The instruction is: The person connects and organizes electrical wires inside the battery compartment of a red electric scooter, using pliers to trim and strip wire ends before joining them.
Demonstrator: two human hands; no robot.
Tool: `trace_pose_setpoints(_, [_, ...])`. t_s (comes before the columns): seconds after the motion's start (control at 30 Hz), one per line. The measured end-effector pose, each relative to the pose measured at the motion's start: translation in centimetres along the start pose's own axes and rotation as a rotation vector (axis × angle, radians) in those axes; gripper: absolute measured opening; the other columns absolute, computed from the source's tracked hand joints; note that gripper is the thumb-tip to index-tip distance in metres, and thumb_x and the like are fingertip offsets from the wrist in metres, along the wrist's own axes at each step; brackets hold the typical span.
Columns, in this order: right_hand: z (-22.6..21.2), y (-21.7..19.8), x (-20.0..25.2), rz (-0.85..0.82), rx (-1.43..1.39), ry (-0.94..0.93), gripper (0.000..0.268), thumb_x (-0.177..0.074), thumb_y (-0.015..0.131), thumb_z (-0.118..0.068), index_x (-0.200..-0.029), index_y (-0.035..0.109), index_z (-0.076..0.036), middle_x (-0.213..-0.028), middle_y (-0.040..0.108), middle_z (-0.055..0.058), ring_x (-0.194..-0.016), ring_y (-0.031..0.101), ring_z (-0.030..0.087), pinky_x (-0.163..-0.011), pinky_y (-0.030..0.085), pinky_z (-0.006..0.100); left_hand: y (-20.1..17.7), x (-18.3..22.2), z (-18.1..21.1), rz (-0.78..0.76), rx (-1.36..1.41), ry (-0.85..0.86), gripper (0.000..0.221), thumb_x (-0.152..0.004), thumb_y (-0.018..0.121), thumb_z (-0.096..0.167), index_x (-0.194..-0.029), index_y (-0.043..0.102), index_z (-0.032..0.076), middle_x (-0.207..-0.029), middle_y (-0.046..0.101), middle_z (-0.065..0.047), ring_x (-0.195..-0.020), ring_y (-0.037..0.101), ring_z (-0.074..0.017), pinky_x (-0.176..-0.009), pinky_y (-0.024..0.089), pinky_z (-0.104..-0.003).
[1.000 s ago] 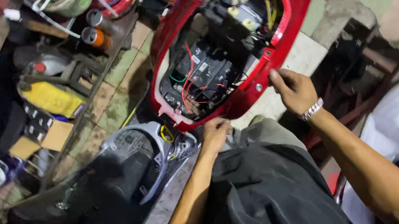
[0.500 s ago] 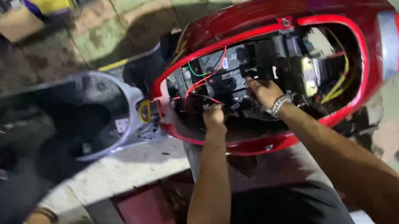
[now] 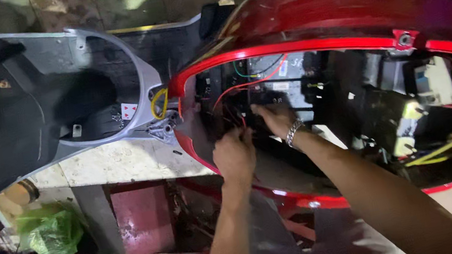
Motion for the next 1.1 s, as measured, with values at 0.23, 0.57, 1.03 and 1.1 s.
trace_pose_setpoints(0.23, [3.2, 2.6, -4.1, -0.069, -0.009, -0.079, 0.050, -0.098, 0.051, -0.046, -0.092, 0.073, -0.001, -0.083, 0.073, 0.019, -0.076, 0.069, 0.027, -0.076, 0.051, 0.044, -1.3, -0.1, 0.9, 0.012, 0.082, -0.004, 0.026, -0.090, 0.073, 0.034, -0.092, 0.079, 0.010, -0.083, 0.073, -0.022, -0.081, 0.071, -0.0434, -0.075, 0.056, -0.052])
trace_pose_setpoints(0.57, [1.3, 3.0, -1.6, 0.088, 0.417, -0.820, 0.025, -0.095, 0.063, -0.024, -0.105, 0.073, -0.004, -0.081, 0.069, 0.011, -0.074, 0.063, 0.025, -0.066, 0.049, 0.037, -0.1, -0.7, 0.1, -0.038, 0.196, 0.017, 0.023, -0.087, 0.073, 0.028, -0.091, 0.079, 0.006, -0.084, 0.074, -0.020, -0.080, 0.073, -0.0390, -0.075, 0.057, -0.047])
trace_pose_setpoints(1.03, [0.2, 4.0, -0.9, -0.317, -0.570, 0.155, 0.034, -0.099, 0.051, -0.030, -0.087, 0.073, -0.007, -0.075, 0.071, 0.000, -0.065, 0.064, 0.012, -0.059, 0.050, 0.030, -0.2, -0.9, 0.1, 0.036, 0.134, 0.086, 0.025, -0.083, 0.078, 0.027, -0.089, 0.078, 0.002, -0.081, 0.073, -0.022, -0.079, 0.071, -0.0412, -0.073, 0.055, -0.050])
trace_pose_setpoints(1.1, [-0.1, 3.8, -0.7, -0.310, -0.519, 0.129, 0.037, -0.100, 0.052, -0.033, -0.082, 0.072, -0.007, -0.071, 0.068, 0.002, -0.060, 0.059, 0.013, -0.054, 0.045, 0.030, 0.2, -1.0, -0.2, -0.038, 0.135, 0.009, 0.027, -0.083, 0.078, 0.030, -0.087, 0.077, 0.004, -0.082, 0.074, -0.021, -0.081, 0.071, -0.0408, -0.076, 0.055, -0.050])
Point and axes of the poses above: each hand's wrist, its own x-axis away from the middle knuckle, its own y-axis out of the palm, z = x × y, the point moved 6 cm from there along -x, towards the middle knuckle
